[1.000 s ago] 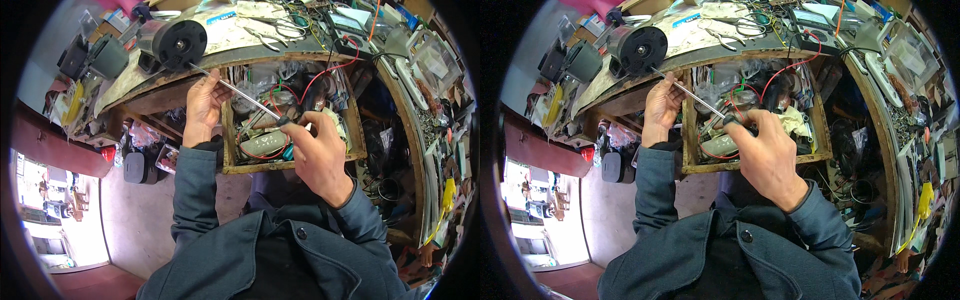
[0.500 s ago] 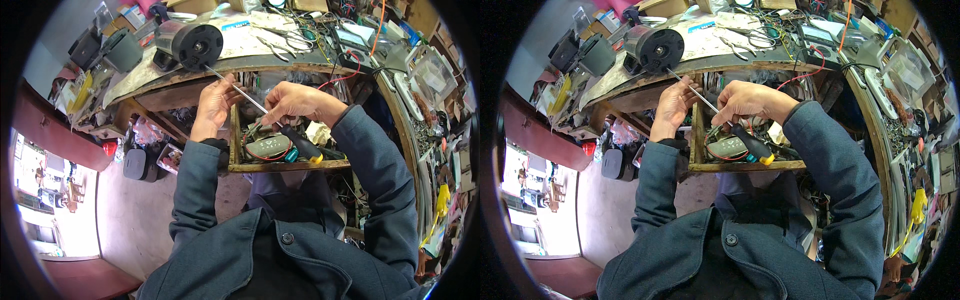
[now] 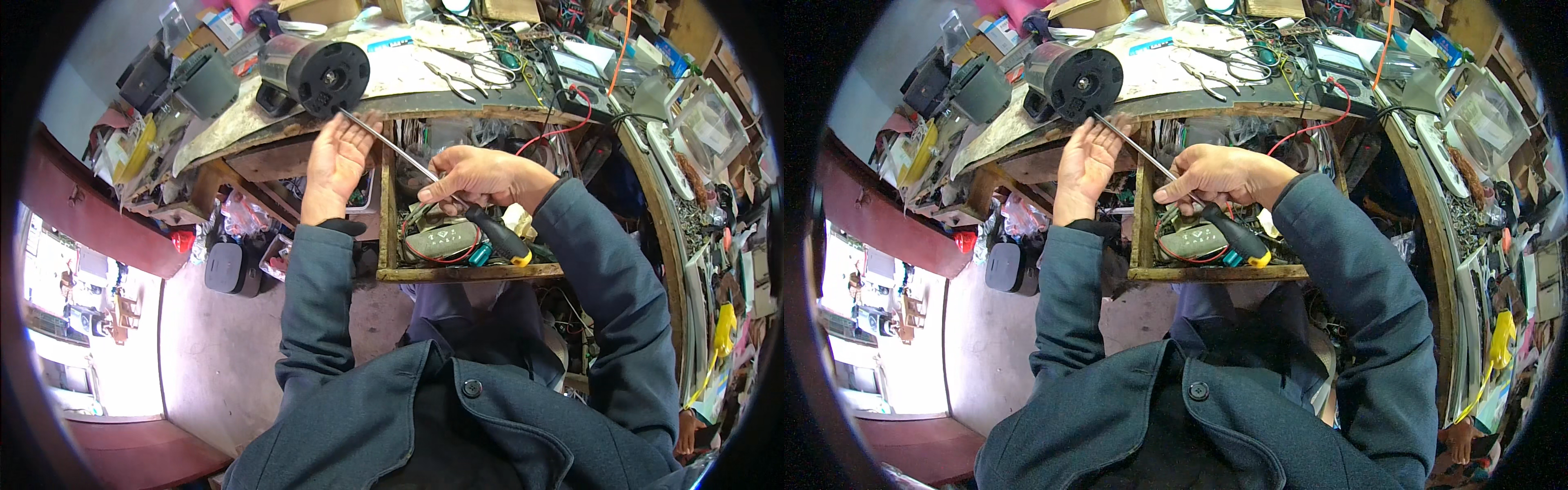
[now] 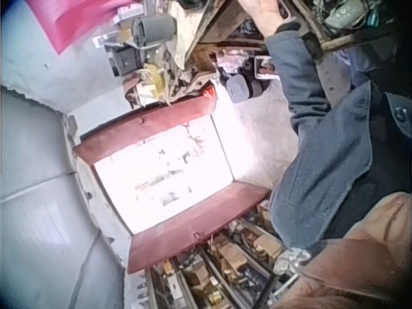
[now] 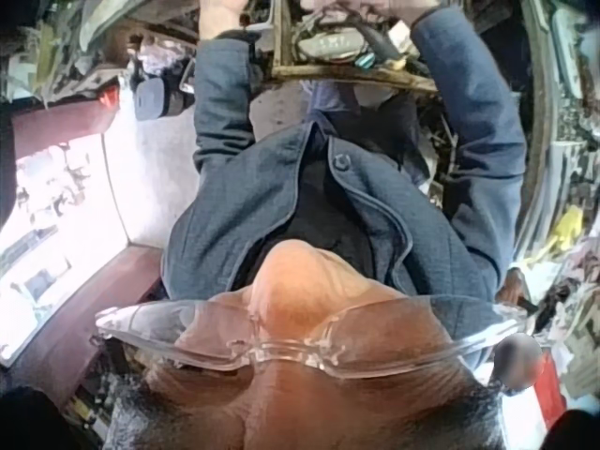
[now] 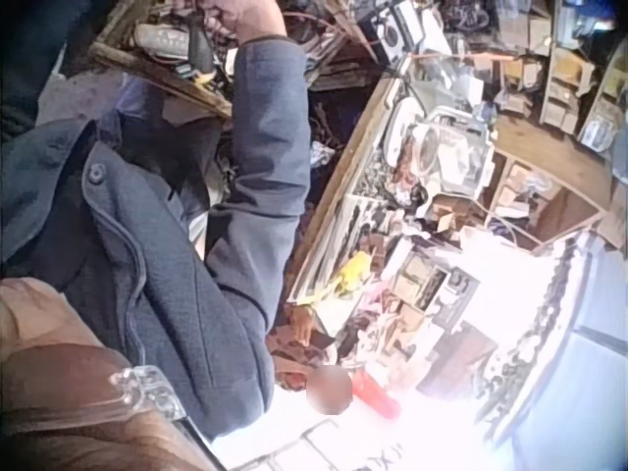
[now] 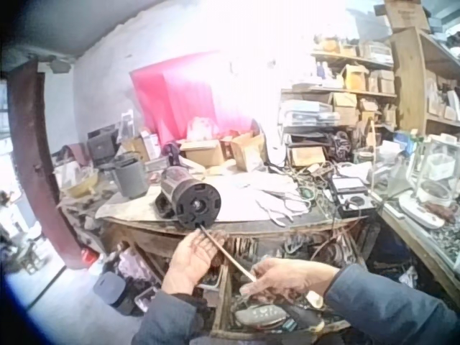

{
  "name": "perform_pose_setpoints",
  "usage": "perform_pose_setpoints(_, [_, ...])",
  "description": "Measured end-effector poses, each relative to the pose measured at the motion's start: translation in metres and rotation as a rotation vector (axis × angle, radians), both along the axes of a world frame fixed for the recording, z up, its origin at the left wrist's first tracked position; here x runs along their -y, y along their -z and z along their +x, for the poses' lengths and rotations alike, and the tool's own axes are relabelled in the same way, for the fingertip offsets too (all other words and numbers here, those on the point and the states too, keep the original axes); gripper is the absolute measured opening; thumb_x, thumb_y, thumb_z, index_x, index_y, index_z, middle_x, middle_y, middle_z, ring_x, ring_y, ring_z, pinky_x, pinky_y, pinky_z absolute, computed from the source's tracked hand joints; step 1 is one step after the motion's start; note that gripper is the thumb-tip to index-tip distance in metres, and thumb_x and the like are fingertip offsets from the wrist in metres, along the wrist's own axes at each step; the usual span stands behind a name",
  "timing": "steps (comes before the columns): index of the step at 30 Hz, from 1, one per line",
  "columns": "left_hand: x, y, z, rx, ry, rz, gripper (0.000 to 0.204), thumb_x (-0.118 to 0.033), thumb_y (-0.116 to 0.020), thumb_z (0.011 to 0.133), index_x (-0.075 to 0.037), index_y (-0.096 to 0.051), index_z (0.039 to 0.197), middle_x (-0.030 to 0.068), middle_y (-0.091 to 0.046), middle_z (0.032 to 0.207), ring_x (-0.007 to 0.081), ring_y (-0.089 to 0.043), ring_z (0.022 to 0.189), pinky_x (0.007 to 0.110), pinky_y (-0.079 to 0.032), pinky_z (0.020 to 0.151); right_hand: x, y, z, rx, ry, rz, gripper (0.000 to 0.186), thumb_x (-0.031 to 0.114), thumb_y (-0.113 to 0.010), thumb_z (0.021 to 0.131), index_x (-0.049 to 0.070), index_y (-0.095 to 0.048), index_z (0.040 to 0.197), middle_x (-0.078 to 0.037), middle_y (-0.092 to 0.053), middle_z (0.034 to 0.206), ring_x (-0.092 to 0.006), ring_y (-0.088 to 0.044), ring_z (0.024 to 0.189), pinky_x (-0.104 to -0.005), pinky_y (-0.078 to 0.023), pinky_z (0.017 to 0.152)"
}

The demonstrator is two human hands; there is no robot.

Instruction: The person retrieves a screwdriver from a drawer and uses it to unscrew the base of a small appliance. They remove the base cover, expose the internal components, and continue to manipulate the appliance with the screwdriver.

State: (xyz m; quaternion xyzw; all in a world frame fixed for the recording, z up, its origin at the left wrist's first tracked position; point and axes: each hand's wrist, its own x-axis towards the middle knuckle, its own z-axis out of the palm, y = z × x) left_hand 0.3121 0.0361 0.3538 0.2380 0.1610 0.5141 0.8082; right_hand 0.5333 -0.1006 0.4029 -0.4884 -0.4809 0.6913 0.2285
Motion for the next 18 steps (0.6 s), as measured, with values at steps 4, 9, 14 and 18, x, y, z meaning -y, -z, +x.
perform_pose_setpoints(4, [-0.014,-0.002,-0.014,0.111,0.013,-0.110,0.060,-0.028,-0.044,0.110,0.021,-0.031,0.143,0.0373,-0.041,0.150,0.0467,-0.045,0.141,0.055,-0.039,0.121,0.003,-0.002,-0.006,-0.173,0.052,-0.004,0.019,0.020,-0.071,0.098,0.002,-0.065,0.094,-0.007,-0.069,0.071,-0.0051,-0.049,0.045,-0.0215,-0.030,0.036])
perform_pose_setpoints(9, [-0.026,0.000,-0.019,0.169,0.073,-0.139,0.066,-0.034,-0.037,0.111,0.022,-0.029,0.144,0.0381,-0.039,0.152,0.0475,-0.044,0.142,0.055,-0.038,0.121,0.005,-0.004,-0.009,-0.106,0.060,0.041,0.019,0.018,-0.071,0.098,0.000,-0.067,0.098,-0.007,-0.069,0.069,-0.0046,-0.051,0.046,-0.0199,-0.031,0.037])
perform_pose_setpoints(14, [-0.032,-0.002,-0.018,0.150,0.094,-0.125,0.067,-0.036,-0.035,0.112,0.023,-0.029,0.143,0.0384,-0.038,0.153,0.0478,-0.043,0.143,0.056,-0.036,0.122,0.012,-0.001,-0.016,-0.222,0.118,0.066,0.018,0.015,-0.077,0.093,0.002,-0.066,0.096,-0.005,-0.068,0.068,-0.0033,-0.050,0.045,-0.0192,-0.032,0.038])
perform_pose_setpoints(18, [-0.030,-0.004,-0.019,0.140,0.084,-0.110,0.068,-0.035,-0.034,0.112,0.022,-0.024,0.147,0.0385,-0.032,0.156,0.0465,-0.036,0.147,0.055,-0.032,0.124,0.018,-0.006,-0.024,-0.065,0.166,0.136,0.017,0.015,-0.078,0.092,0.003,-0.066,0.094,-0.005,-0.068,0.068,-0.0036,-0.050,0.045,-0.0192,-0.033,0.038])
